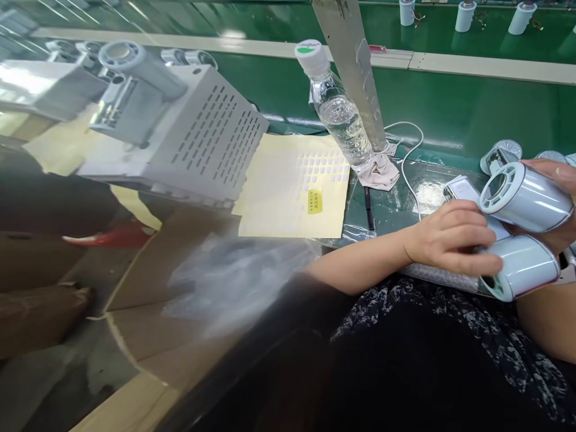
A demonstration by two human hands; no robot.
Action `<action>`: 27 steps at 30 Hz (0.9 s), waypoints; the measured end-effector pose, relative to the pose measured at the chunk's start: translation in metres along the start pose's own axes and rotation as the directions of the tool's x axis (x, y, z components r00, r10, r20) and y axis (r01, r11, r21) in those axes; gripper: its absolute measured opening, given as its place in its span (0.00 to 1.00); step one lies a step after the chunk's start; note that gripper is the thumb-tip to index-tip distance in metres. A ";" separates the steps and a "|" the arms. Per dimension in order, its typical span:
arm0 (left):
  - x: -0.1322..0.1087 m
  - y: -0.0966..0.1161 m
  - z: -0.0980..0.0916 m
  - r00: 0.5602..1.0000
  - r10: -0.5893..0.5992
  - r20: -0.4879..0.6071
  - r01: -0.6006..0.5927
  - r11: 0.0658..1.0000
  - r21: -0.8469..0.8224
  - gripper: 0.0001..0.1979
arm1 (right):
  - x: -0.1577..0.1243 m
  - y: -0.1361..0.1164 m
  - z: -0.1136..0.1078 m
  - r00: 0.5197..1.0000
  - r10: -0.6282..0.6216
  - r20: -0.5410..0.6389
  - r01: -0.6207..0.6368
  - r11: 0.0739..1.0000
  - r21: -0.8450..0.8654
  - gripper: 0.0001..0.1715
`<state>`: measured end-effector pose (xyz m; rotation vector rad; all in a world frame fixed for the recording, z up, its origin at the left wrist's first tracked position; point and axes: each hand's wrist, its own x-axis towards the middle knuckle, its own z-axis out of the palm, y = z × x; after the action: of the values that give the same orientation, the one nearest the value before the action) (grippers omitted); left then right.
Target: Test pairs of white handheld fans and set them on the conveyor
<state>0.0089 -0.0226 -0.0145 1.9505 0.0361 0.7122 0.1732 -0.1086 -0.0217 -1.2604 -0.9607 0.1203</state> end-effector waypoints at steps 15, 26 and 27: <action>0.004 -0.005 -0.027 0.697 -0.641 -0.321 0.094 0.526 -0.845 0.28 | 0.034 -0.011 -0.014 0.805 0.505 0.313 -0.594 0.676 0.437 0.40; -0.004 0.004 -0.021 0.791 -0.552 -0.265 0.308 0.733 -0.606 0.56 | 0.019 -0.014 -0.009 0.649 0.392 0.652 -0.741 0.518 0.427 0.61; -0.004 0.008 -0.020 0.776 -0.581 -0.245 0.328 0.705 -0.629 0.57 | 0.017 -0.016 -0.007 0.662 0.385 0.643 -0.727 0.539 0.425 0.60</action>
<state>-0.0066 -0.0118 -0.0035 1.1120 0.5305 0.6908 0.1817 -0.1105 0.0012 -0.8175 -0.7447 1.2788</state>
